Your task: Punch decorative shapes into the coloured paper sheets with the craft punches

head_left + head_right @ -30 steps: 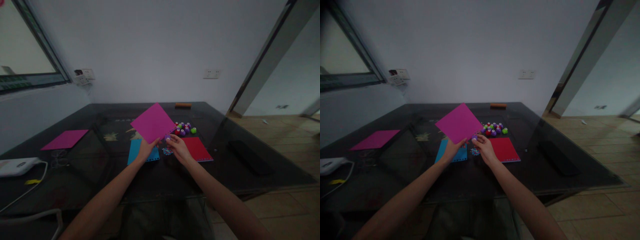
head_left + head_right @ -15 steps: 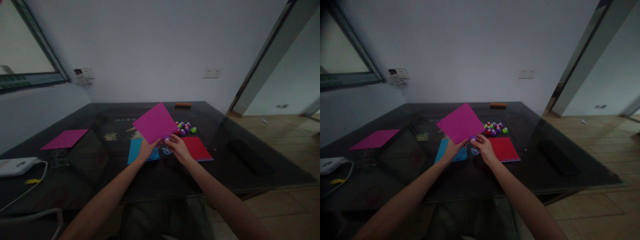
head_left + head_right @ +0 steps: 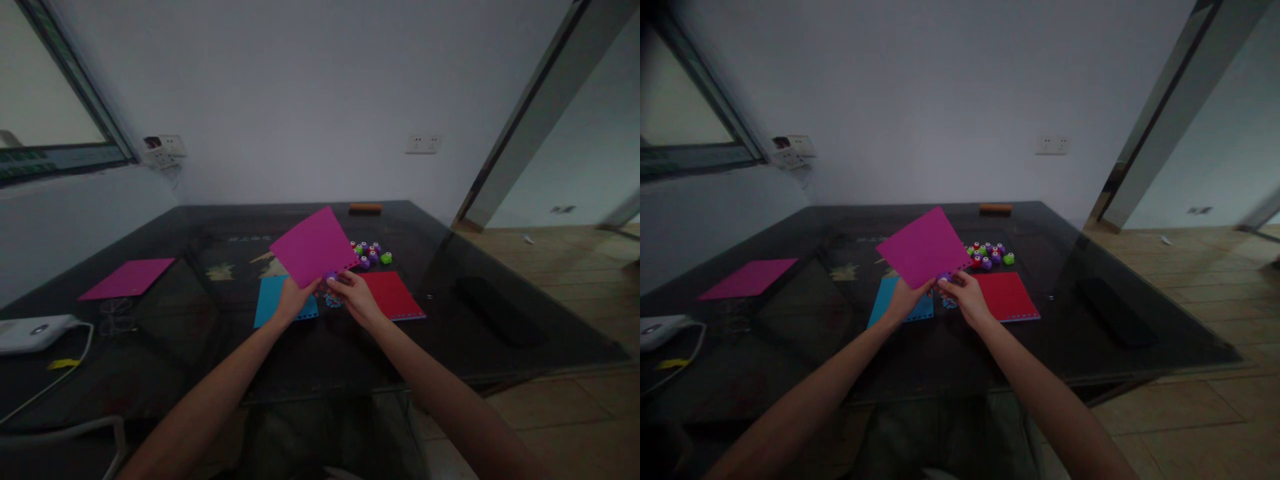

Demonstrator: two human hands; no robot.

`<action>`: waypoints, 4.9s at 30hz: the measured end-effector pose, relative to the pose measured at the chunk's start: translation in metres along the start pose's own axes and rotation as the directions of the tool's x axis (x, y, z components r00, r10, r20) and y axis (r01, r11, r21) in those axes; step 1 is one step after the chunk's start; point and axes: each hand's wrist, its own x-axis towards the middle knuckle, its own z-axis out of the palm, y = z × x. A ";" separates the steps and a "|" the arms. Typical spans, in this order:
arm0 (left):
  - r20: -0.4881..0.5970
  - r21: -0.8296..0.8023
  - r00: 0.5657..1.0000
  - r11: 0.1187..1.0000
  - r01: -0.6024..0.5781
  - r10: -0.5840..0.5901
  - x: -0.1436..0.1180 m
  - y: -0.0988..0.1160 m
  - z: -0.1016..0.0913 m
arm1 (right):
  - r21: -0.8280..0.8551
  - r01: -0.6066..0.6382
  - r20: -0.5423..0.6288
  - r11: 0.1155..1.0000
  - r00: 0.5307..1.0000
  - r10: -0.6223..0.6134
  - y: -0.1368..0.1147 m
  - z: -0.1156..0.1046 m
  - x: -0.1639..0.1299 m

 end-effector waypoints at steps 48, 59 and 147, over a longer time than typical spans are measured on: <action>0.049 0.053 0.998 0.998 -0.029 0.026 0.001 -0.002 -0.001 | -0.148 -0.019 -0.074 0.989 0.997 0.008 -0.007 0.003 -0.004; 0.066 0.091 0.997 0.995 -0.033 0.027 0.001 -0.002 -0.002 | -0.128 0.014 -0.065 0.992 0.998 -0.022 -0.005 0.002 -0.003; 0.068 0.086 0.997 0.995 -0.045 0.039 0.000 -0.001 -0.001 | -0.118 0.070 -0.072 0.991 0.994 -0.079 -0.001 0.000 0.000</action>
